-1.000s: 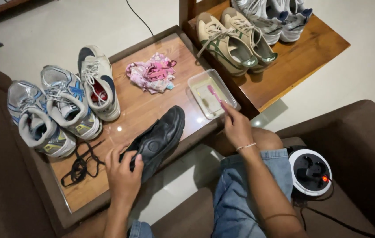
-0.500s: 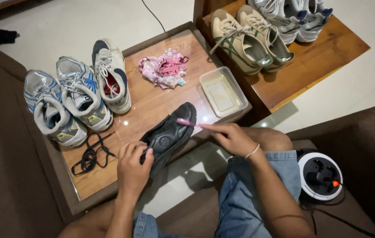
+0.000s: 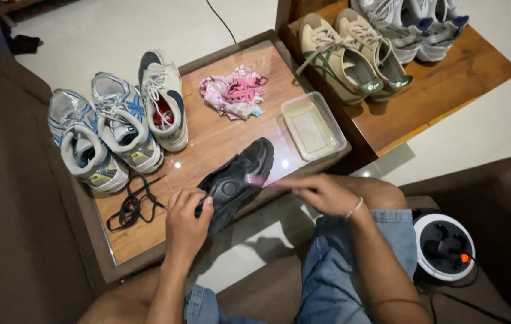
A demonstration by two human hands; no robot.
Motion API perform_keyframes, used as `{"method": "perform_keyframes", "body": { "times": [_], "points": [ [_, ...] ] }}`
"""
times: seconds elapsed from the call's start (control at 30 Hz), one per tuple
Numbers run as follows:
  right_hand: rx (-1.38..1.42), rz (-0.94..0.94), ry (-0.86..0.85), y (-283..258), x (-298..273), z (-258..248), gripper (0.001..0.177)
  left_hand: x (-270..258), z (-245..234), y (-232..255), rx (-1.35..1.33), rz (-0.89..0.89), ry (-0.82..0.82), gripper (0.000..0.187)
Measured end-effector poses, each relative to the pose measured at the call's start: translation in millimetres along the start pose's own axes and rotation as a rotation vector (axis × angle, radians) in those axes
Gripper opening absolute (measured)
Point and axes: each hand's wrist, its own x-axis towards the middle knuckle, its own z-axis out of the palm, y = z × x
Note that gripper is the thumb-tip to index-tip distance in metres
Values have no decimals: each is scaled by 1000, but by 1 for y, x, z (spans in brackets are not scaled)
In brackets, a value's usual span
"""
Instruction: The person cleans a black shoe using a pink brush and a liquid solution from a plastic container. They repeatedly dip the brush into the container and scrub the shoe's surface, rotating the shoe to clean different areas.
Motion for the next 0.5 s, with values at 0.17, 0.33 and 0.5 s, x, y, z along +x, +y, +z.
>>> {"method": "perform_keyframes", "body": {
  "times": [0.17, 0.33, 0.5],
  "points": [
    [-150, 64, 376, 40, -8, -17, 48, 2, 1, -5, -1, -16, 5, 31],
    [-322, 323, 595, 57, -10, -25, 54, 4, -2, -2, -6, -34, -4, 30],
    [-352, 498, 580, 26, -6, -18, 57, 3, -2, -2, 4, -17, -7, 28]
  ]
}}
